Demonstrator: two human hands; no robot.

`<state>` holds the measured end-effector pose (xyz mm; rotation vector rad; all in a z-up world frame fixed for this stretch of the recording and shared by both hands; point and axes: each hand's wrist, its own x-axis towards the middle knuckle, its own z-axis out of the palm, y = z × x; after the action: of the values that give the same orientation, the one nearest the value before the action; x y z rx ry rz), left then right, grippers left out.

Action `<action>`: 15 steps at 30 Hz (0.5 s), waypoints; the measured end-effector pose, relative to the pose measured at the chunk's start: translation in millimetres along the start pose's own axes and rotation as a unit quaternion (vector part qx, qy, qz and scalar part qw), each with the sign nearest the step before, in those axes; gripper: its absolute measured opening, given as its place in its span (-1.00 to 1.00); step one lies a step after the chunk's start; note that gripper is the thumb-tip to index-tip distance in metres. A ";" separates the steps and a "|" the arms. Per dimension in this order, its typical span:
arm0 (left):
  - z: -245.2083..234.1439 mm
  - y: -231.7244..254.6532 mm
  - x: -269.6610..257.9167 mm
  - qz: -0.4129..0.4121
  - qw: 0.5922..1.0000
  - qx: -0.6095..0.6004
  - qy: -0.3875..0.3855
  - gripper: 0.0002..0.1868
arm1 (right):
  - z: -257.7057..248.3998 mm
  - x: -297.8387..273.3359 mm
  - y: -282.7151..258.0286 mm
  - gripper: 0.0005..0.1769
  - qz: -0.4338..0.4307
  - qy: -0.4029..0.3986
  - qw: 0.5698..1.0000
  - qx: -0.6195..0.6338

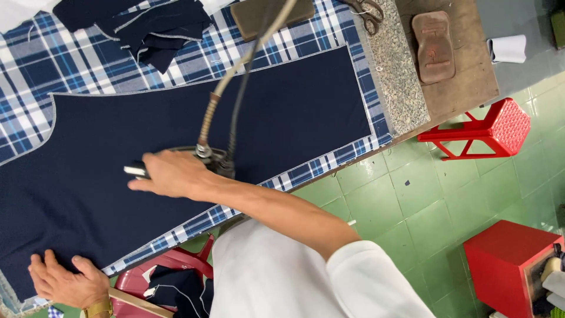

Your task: The person irons a dark blue garment on a plaid-covered table using a steam iron. They smooth the fabric with their hands, use a small rectangular pressing block on specific areas, and repeatedly move the iron across the surface to remove wrinkles.

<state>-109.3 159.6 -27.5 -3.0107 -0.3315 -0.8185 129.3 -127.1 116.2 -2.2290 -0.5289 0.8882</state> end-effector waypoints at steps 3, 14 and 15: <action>-1.2 0.5 -0.2 -0.010 1.000 0.002 -0.016 -0.42 | -3.6 29.8 -3.7 -0.39 0.004 0.016 1.000 -0.003; -3.0 0.8 -1.8 -0.007 1.000 0.004 -0.026 -0.36 | -97.7 -20.7 70.8 -0.43 0.144 0.085 0.986 0.003; -3.3 -0.6 -0.4 0.004 0.999 0.009 -0.032 -0.36 | -105.6 -30.6 87.5 -0.37 0.177 0.107 0.978 -0.001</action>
<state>-111.4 159.9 -24.8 -3.0252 -0.3250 -0.7156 194.5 -251.3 124.9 -2.4252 -0.0293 0.8030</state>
